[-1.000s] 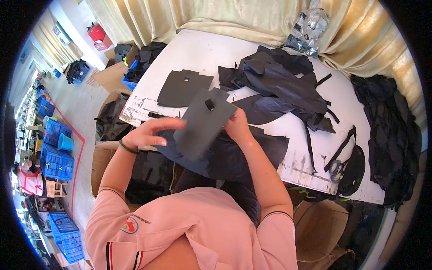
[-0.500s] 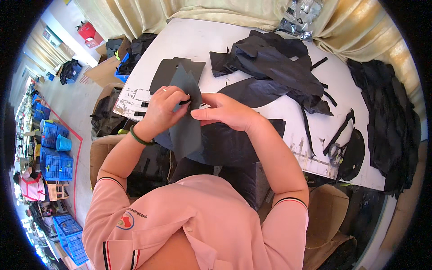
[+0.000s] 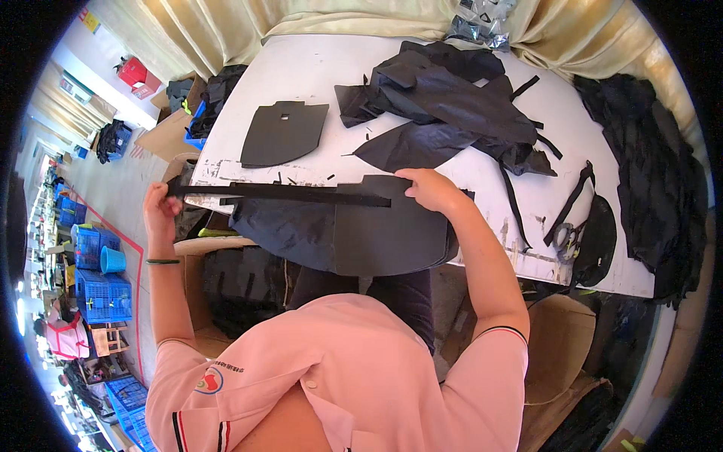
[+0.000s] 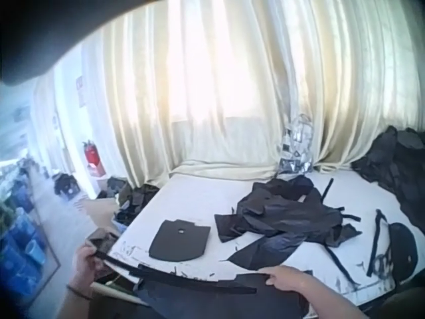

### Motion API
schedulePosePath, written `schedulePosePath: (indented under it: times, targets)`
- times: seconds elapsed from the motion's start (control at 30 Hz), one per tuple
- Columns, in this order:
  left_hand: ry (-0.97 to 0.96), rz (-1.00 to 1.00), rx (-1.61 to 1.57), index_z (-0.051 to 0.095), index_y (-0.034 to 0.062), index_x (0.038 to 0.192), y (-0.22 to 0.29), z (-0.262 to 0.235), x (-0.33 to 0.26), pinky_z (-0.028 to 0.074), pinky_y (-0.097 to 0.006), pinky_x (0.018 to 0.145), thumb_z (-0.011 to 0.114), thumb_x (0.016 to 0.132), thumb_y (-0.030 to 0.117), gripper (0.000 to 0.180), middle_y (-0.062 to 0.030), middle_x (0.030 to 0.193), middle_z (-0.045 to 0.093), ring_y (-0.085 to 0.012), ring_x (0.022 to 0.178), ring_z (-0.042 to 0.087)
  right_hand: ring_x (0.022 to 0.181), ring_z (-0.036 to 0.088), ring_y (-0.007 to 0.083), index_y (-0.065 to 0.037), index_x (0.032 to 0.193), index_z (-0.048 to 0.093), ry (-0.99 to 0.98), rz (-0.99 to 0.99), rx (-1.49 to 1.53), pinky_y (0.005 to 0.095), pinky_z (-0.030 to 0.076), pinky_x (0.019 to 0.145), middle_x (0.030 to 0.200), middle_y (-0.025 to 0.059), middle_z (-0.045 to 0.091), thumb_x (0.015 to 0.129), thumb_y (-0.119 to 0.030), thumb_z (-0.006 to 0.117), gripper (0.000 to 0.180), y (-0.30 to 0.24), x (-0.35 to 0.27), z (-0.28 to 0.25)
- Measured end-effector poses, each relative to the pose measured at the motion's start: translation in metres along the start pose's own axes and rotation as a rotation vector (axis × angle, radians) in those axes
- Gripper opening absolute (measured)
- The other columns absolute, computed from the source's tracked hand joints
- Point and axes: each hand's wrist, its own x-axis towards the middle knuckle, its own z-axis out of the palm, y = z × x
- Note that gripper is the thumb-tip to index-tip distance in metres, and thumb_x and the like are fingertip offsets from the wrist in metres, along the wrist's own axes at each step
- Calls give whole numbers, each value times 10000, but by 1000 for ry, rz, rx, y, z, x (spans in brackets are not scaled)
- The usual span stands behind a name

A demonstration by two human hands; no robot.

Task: Sorting and organizing black fabric components and lining panels on a work table.

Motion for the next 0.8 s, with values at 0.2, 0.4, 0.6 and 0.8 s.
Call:
schedulePosePath:
  times: [0.2,0.4,0.6,0.8]
  targets:
    - [-218,422,1173,524,4,1212,-53,5,13,425,-392,968,737,810,270,527,-193,1178,576,-303,1122,546,897,641,289,-135,1293,560,83,-27,-28,363,491,814,967,157,672,837,-70,647,469,-17,-14,0]
    - [-1057,327,657,557,39,1252,-45,222,-3,419,-356,985,725,825,318,537,-136,1214,601,-256,1149,552,981,643,305,-148,1318,528,131,-87,-108,371,496,851,1066,165,669,782,-107,711,568,-50,-37,-10]
    - [-1585,-293,616,528,30,1300,-60,313,-1,431,-315,956,794,730,247,666,-108,1183,617,-193,1084,563,967,637,314,-153,1320,522,220,-189,-145,391,492,847,1074,146,670,728,-111,754,637,-69,-51,-10]
    - [-1561,-384,523,500,19,1331,-54,324,-15,432,-302,958,770,692,36,693,-83,1181,627,-176,1060,573,940,633,269,-132,1302,489,294,-253,-265,386,409,840,1045,98,667,746,-132,740,610,-68,-61,-11]
